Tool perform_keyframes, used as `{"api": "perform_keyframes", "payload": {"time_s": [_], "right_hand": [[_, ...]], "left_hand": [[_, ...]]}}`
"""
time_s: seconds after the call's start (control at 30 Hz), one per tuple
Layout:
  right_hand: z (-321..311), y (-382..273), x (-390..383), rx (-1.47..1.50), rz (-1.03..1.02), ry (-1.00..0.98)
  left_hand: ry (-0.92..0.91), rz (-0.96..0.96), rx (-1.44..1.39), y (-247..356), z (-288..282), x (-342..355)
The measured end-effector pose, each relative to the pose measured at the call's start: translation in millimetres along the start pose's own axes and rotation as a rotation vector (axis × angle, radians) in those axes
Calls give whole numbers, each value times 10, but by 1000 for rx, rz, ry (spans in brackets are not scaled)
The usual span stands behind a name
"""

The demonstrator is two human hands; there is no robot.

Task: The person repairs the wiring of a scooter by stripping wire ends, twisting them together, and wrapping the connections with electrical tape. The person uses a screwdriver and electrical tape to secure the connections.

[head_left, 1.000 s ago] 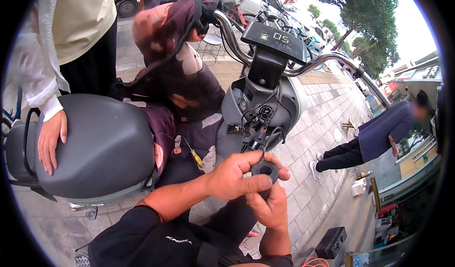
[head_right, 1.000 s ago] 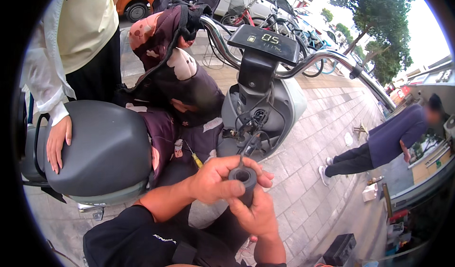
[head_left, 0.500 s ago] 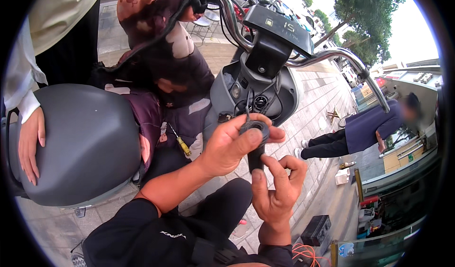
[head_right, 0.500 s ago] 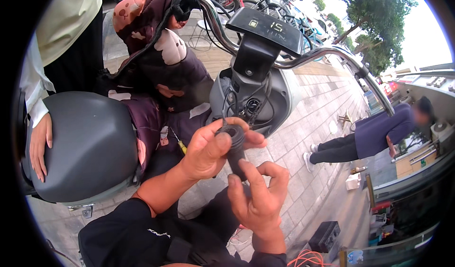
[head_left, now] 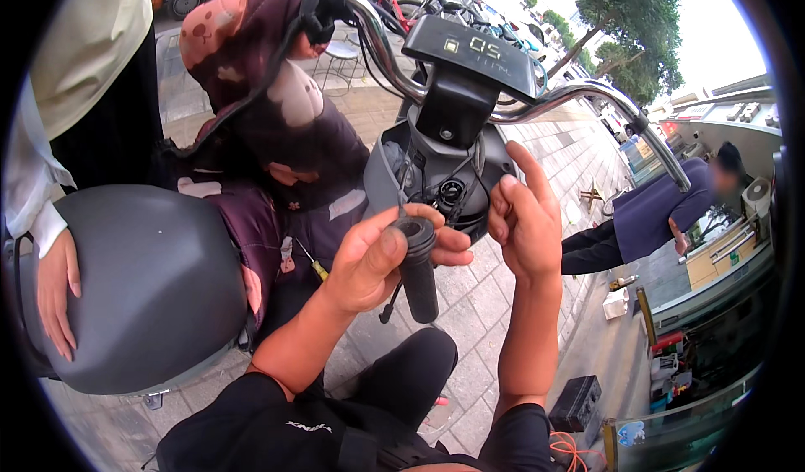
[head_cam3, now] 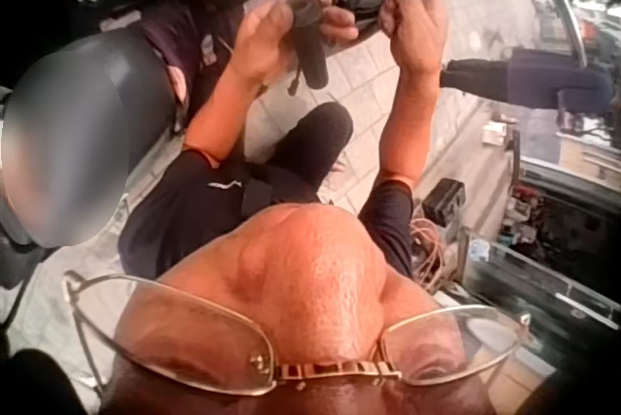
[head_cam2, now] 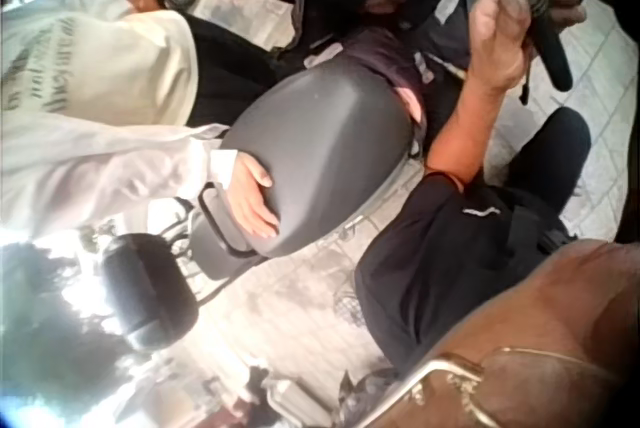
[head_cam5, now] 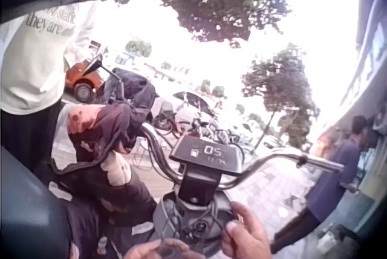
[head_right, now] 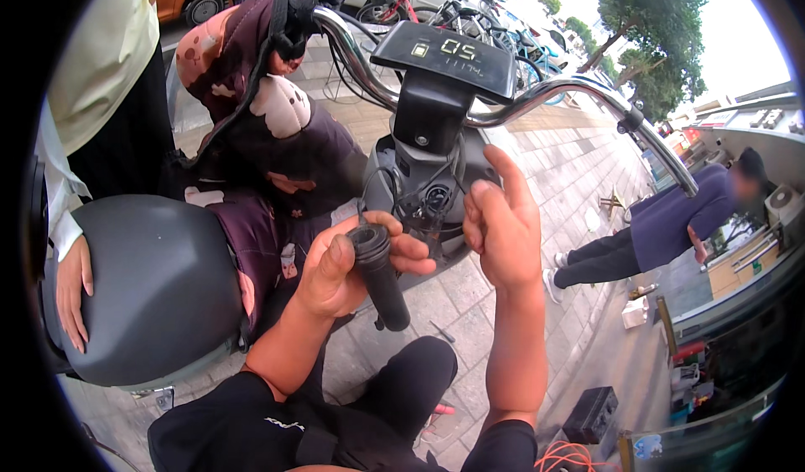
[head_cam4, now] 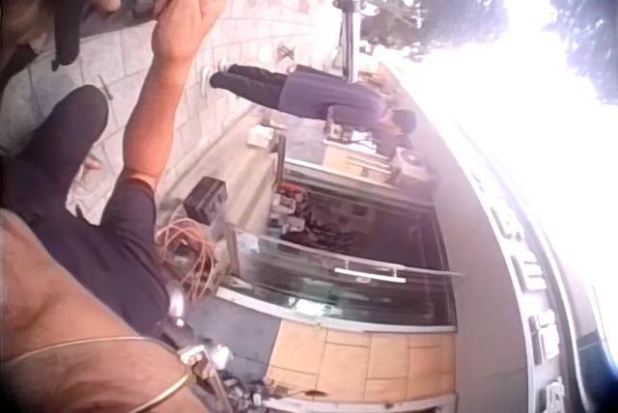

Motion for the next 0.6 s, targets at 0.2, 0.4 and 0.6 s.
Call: {"api": "perform_keyframes", "payload": {"time_s": [0.2, 0.4, 0.6], "right_hand": [[48, 126, 356, 242, 175, -116], [235, -26, 93, 88, 16, -38], [815, -210, -322, -873, -424, -429]], "left_hand": [[-51, 47, 46, 47, -39, -5], [94, 95, 152, 135, -45, -3], [400, 202, 192, 233, -156, -13]]}}
Point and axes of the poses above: each hand's wrist, its own x-axis towards the middle knuckle, its own z-axis out of the palm, y = z × x, the point moved 3 cm from there along x, towards the middle knuckle, and after that the axes turned 5 degrees about -z, right-handed, at the moved point
